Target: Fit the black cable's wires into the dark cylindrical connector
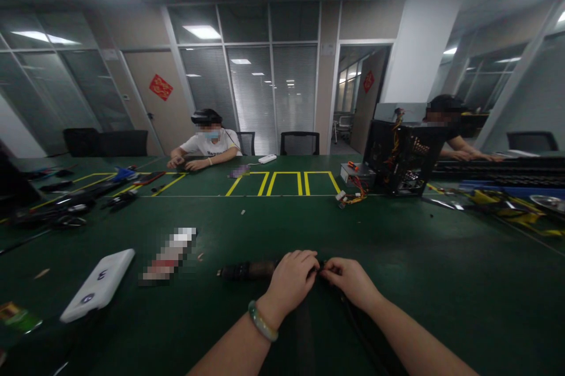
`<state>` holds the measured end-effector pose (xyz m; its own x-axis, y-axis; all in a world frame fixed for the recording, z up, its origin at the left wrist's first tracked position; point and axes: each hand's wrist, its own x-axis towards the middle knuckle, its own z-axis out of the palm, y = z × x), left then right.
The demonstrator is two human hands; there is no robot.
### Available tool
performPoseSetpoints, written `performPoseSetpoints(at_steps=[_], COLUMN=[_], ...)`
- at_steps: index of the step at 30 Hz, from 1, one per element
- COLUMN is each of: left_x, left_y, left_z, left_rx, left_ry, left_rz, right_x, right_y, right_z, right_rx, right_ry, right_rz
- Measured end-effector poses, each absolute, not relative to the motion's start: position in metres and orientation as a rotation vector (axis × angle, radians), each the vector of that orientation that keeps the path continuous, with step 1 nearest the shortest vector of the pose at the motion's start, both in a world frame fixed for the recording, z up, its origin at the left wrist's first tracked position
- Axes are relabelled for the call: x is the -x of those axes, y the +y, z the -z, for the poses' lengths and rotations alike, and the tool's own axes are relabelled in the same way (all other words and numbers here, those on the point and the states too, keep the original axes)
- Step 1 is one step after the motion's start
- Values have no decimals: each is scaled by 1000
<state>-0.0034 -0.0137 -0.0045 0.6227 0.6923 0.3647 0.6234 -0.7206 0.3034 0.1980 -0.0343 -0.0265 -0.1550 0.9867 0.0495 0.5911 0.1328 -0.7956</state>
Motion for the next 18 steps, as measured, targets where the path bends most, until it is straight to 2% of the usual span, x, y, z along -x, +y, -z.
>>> performPoseSetpoints(at_steps=[18], left_x=[2], left_y=[-13], left_z=[2], left_rx=[-2689], left_ry=[1108], left_rz=[-687], right_x=[-197], right_y=[-33], right_z=[26], right_rx=[1524], right_ry=[-1813], right_rz=[-879])
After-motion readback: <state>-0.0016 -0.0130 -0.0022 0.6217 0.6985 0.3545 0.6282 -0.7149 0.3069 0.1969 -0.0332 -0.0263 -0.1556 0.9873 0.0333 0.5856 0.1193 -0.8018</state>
